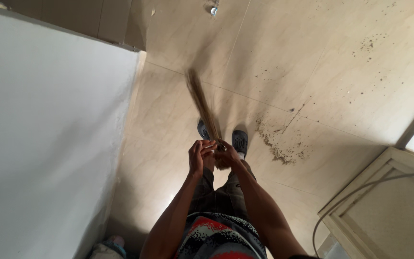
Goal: The person sweeps debris from a tiled floor using a hand broom, moving the debris into a pile.
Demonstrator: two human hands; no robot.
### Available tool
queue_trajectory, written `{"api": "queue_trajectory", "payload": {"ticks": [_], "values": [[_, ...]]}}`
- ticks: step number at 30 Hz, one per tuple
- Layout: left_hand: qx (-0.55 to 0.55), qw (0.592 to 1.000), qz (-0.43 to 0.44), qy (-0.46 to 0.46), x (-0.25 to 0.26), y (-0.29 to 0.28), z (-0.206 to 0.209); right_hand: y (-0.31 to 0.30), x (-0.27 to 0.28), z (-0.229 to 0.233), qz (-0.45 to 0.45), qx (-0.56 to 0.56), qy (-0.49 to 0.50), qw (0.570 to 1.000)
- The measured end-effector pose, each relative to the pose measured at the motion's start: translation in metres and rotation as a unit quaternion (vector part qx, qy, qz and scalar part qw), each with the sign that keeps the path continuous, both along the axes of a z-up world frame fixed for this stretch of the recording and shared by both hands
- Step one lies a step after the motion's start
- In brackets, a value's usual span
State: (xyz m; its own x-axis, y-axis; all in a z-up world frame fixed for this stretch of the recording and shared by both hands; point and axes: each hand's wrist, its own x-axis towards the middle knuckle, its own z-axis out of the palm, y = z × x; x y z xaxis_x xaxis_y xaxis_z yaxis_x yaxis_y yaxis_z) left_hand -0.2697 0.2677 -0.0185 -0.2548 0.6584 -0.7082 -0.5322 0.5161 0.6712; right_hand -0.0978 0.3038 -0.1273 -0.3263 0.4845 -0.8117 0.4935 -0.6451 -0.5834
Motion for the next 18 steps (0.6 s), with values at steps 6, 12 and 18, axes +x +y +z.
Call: {"api": "queue_trajectory", "payload": {"ticks": [6,12,18], "values": [[0.002,1.000,0.011,-0.002,-0.018,0.004,0.007,0.024,-0.007,-0.015,-0.048,-0.073,-0.125,0.988],[0.009,1.000,0.012,0.010,-0.041,0.009,0.012,0.054,0.024,-0.006,-0.218,-0.103,-0.082,0.967],[0.018,0.999,0.029,0.006,-0.053,0.009,0.014,0.057,0.022,0.043,-0.165,0.000,-0.033,0.986]]}}
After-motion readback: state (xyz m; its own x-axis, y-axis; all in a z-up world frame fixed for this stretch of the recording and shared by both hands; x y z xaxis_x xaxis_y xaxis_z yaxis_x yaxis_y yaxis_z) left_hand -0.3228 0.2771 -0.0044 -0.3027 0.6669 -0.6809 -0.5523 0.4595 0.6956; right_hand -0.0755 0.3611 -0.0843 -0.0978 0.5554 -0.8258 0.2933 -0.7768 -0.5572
